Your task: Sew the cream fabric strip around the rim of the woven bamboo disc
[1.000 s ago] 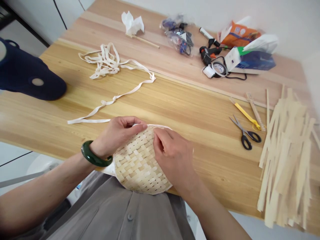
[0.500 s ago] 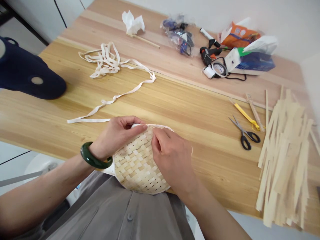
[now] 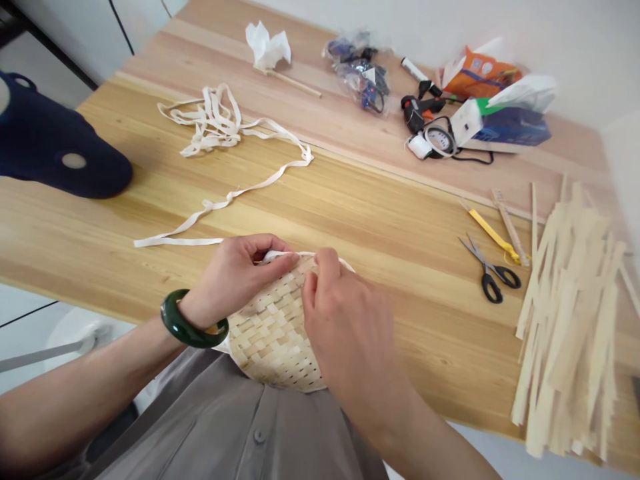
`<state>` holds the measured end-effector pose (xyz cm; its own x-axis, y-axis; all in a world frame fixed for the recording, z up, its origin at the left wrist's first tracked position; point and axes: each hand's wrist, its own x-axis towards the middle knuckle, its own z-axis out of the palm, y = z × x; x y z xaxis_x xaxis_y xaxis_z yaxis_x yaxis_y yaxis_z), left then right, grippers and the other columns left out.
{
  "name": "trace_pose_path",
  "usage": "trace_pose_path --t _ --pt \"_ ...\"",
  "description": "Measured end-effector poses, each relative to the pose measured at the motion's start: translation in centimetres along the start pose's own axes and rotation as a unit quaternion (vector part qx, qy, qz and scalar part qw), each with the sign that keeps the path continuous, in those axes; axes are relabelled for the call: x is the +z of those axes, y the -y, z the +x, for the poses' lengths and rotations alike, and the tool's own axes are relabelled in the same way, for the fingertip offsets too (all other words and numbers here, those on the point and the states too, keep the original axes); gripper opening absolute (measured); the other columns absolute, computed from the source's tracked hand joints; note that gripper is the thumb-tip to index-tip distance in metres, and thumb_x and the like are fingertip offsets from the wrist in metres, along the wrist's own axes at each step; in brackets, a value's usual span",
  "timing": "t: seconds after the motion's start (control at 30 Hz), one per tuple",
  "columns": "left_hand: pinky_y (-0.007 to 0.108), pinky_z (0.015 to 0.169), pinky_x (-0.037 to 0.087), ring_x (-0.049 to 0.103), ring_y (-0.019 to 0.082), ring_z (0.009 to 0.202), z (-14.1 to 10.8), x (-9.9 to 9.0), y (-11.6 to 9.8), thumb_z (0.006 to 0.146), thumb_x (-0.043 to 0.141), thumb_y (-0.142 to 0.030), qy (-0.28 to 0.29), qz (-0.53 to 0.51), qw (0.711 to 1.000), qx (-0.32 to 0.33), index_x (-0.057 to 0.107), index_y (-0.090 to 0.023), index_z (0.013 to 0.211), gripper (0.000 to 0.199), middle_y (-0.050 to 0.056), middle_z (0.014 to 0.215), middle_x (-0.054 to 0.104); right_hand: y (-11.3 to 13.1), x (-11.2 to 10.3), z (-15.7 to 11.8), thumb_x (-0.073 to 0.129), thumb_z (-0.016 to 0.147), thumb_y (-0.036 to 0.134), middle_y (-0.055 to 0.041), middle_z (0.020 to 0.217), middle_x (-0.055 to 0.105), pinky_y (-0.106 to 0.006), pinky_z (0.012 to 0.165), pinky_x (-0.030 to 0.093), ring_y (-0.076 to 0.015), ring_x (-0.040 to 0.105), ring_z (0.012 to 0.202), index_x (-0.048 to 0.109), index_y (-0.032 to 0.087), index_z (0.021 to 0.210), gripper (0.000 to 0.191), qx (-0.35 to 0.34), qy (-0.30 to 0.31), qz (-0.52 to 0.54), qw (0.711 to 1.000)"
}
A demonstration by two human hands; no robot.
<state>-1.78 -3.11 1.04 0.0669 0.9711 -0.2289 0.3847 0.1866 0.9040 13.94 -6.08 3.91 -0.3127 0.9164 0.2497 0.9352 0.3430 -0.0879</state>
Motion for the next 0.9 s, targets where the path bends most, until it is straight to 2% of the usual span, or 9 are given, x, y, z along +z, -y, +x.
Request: trace_pose_path --t 0.17,0.3,0.47,0.53,0.6,0.67,0.73,0.8,0.9 --pt "0.022 0.056 0.038 0.05 0.01 0.058 -0.1 0.1 0.0 0.079 0.067 -0.029 0.01 -0.02 1.0 0.005 0.072 -0.016 0.074 0.015 -0.003 0.069 0.069 0.3 0.5 -0.4 0.055 0.089 0.018 0.0033 0.053 0.055 -0.027 0.048 0.022 -0.0119 0.049 0.046 0.056 0.02 0.07 0.019 -0.011 -0.025 -0.005 1.0" --pt "0.022 0.056 0.038 0.053 0.012 0.061 -0.2 0.1 -0.2 0.08 0.066 -0.031 0.016 -0.021 1.0 0.011 0.074 -0.016 0.078 0.017 -0.001 0.071 0.07 -0.1 0.8 0.2 0.055 0.092 0.023 -0.0005 0.064 0.063 -0.029 0.052 0.027 -0.0142 0.056 0.058 0.063 0.02 0.076 0.018 -0.009 -0.033 0.026 0.999" --pt "0.023 0.05 0.031 0.041 0.009 0.052 -0.3 -0.1 -0.3 0.081 0.067 -0.037 0.038 -0.044 0.998 -0.02 0.074 -0.016 0.075 0.023 -0.003 0.057 0.058 -3.7 0.2 1.7 0.061 0.09 0.033 -0.0084 0.096 0.071 -0.038 0.079 0.046 -0.0256 0.061 0.094 0.072 0.023 0.085 0.016 0.04 -0.126 0.106 0.986" --pt "0.023 0.049 0.03 0.04 0.009 0.052 -0.3 -0.1 -0.5 0.08 0.068 -0.038 0.049 -0.057 0.997 -0.021 0.074 -0.016 0.076 0.024 -0.004 0.057 0.057 -5.2 0.5 2.4 0.061 0.089 0.029 -0.0057 0.091 0.072 -0.039 0.083 0.047 -0.0243 0.062 0.091 0.073 0.024 0.079 0.017 0.078 -0.083 0.194 0.974" --pt "0.023 0.049 0.03 0.04 0.009 0.052 -0.4 0.0 -0.7 0.08 0.068 -0.039 0.056 -0.06 0.996 -0.017 0.074 -0.016 0.077 0.024 -0.003 0.057 0.057 -6.0 0.9 3.1 0.06 0.087 0.029 -0.0029 0.083 0.073 -0.037 0.077 0.05 -0.0216 0.065 0.082 0.073 0.024 0.073 0.02 0.107 0.043 0.312 0.943" --pt "0.023 0.051 0.033 0.044 0.01 0.054 -0.5 0.1 -0.8 0.08 0.069 -0.04 0.062 -0.056 0.996 -0.015 0.076 -0.016 0.081 0.025 -0.002 0.061 0.062 -6.1 1.4 3.7 0.06 0.087 0.033 -0.0022 0.079 0.073 -0.033 0.067 0.052 -0.02 0.067 0.076 0.073 0.023 0.07 0.023 0.133 0.184 0.418 0.88" --pt "0.024 0.055 0.037 0.05 0.012 0.058 -0.5 0.2 -0.9 0.08 0.069 -0.04 0.064 -0.054 0.996 -0.014 0.077 -0.016 0.085 0.025 0.0 0.068 0.067 -5.9 1.6 4.1 0.06 0.087 0.037 -0.0027 0.079 0.073 -0.03 0.06 0.052 -0.0197 0.068 0.073 0.071 0.021 0.07 0.025 0.165 0.277 0.484 0.813" --pt "0.025 0.058 0.04 0.054 0.013 0.063 -0.6 0.2 -1.0 0.08 0.069 -0.038 0.065 -0.065 0.996 -0.011 0.077 -0.017 0.088 0.024 0.001 0.074 0.071 -5.8 1.6 4.5 0.061 0.085 0.037 -0.0033 0.079 0.073 -0.029 0.058 0.053 -0.0193 0.068 0.07 0.071 0.021 0.073 0.023 0.193 0.327 0.523 0.763" --pt "0.024 0.056 0.039 0.054 0.012 0.06 -0.7 0.1 -1.0 0.079 0.071 -0.036 0.061 -0.089 0.994 -0.006 0.076 -0.018 0.084 0.019 0.0 0.073 0.071 -5.9 1.3 4.9 0.066 0.08 0.034 -0.0029 0.075 0.071 -0.027 0.054 0.052 -0.0167 0.066 0.062 0.07 0.02 0.078 0.015 0.21 0.351 0.577 0.706"
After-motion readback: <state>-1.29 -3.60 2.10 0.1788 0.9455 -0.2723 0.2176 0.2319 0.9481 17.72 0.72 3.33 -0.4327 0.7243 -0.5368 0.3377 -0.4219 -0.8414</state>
